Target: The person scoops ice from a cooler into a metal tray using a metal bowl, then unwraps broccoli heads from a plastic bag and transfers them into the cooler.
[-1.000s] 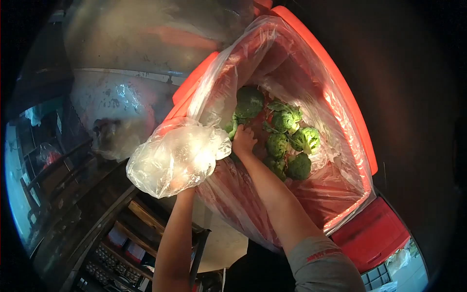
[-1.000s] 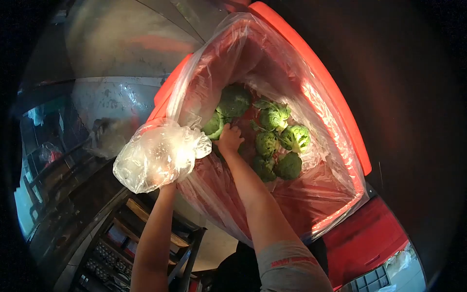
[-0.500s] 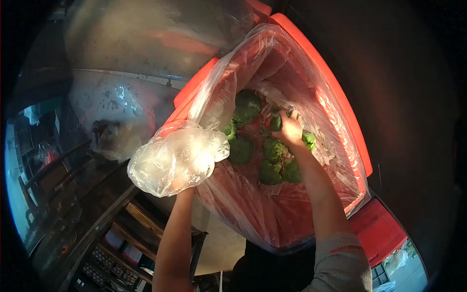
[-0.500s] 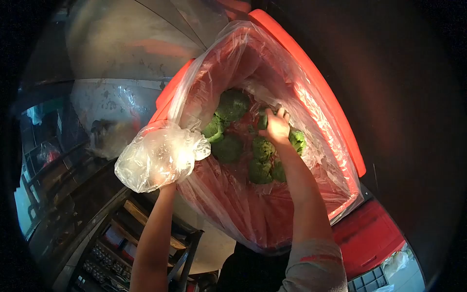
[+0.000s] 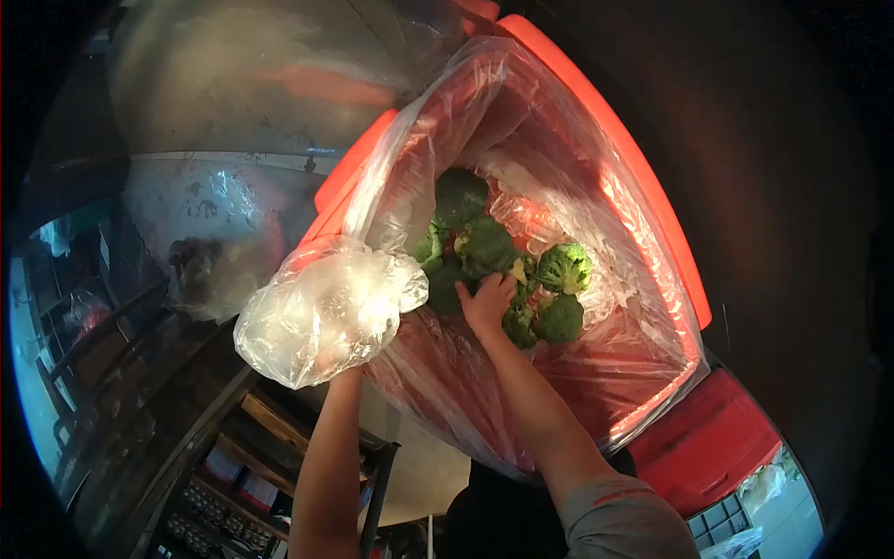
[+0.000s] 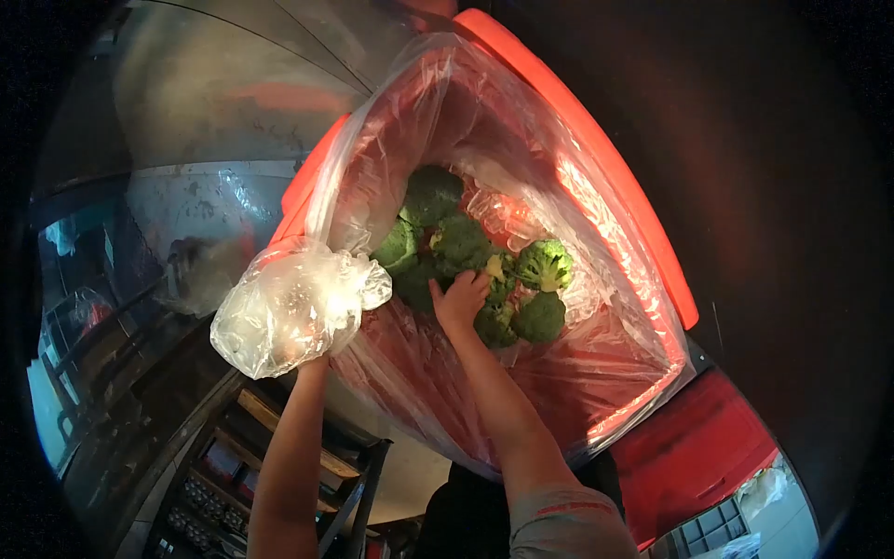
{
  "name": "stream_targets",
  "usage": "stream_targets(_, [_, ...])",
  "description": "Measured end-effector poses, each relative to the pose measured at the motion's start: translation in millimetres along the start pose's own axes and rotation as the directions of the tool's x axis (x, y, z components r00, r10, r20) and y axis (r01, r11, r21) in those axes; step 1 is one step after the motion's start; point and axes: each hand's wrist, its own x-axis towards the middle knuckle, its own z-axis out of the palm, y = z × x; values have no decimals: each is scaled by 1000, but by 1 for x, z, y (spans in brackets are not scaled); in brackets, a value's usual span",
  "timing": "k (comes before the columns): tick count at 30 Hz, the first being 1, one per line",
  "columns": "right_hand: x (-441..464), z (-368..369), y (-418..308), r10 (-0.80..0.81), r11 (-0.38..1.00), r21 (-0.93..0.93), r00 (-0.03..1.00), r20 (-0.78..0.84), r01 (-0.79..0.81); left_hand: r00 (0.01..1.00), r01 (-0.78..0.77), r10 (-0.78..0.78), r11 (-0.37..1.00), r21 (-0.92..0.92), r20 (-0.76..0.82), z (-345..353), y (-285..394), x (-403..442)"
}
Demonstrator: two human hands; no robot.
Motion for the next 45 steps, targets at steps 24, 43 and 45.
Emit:
stream_targets(24, [87, -103, 16, -258, 756, -545, 930, 261, 363, 1000, -8, 8, 1000, -4, -15, -6, -5, -1])
stream_targets(43, [82, -61, 39, -267, 942, 22, 789, -554, 334, 1000, -15, 14, 1000, -20, -21, -8, -5, 0])
stream_targets(45, [92, -25, 31, -304, 947, -18, 877, -372, 321, 1000, -23, 22, 1000, -21, -18, -12, -6, -1])
